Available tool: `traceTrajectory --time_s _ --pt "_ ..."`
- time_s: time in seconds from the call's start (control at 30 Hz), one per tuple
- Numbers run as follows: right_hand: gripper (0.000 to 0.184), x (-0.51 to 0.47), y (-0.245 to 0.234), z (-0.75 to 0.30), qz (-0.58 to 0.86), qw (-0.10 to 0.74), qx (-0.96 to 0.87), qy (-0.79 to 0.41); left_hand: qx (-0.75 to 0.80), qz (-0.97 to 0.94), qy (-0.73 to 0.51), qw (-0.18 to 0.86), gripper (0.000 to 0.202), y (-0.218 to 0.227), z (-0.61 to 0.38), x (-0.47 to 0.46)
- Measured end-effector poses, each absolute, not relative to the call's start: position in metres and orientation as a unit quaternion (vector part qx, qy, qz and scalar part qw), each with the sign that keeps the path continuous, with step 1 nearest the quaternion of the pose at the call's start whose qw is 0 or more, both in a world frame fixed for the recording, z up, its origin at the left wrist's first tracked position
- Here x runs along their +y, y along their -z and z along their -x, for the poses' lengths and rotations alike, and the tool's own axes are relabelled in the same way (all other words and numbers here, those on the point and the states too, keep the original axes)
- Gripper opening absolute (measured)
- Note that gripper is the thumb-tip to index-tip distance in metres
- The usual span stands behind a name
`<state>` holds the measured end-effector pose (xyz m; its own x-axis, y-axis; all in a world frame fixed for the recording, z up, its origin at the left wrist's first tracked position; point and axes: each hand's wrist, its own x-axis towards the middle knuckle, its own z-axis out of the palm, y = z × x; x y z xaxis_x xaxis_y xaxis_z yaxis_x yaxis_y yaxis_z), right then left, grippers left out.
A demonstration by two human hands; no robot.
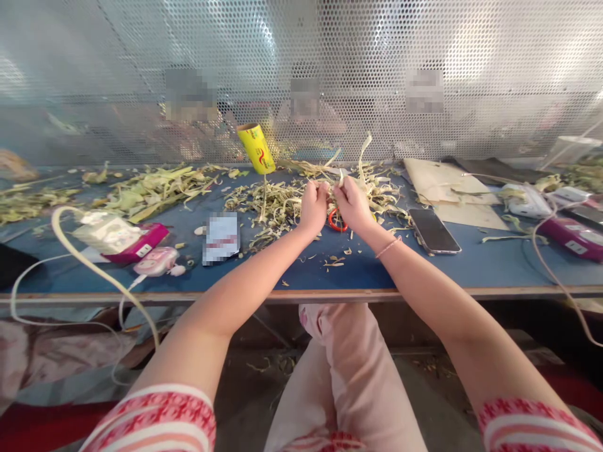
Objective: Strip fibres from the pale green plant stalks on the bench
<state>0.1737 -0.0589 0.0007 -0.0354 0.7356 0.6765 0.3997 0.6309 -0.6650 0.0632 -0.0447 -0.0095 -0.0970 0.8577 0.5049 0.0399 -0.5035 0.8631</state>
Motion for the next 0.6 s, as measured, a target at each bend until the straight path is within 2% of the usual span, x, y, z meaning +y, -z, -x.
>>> traceTrajectory --time_s 0.13,0.3,0.6 --pt "0.025 -0.0566 0.0 -0.1747 0.403 0.581 -0.689 -0.159 0.37 -0.622 -0.634 0.273 0.036 0.007 -0.0612 -0.0507" --pt "0.034 -0.0544 -0.002 -0.1756 0.434 0.584 -0.667 -0.16 0.363 -0.637 -0.629 0.26 0.035 0.0053 -0.0612 -0.0547" --pt "0.033 -0.0524 -0.0037 -0.175 0.445 0.623 -0.611 -0.203 0.356 -0.673 -0.602 0.239 0.028 0.0078 -0.0631 -0.0542"
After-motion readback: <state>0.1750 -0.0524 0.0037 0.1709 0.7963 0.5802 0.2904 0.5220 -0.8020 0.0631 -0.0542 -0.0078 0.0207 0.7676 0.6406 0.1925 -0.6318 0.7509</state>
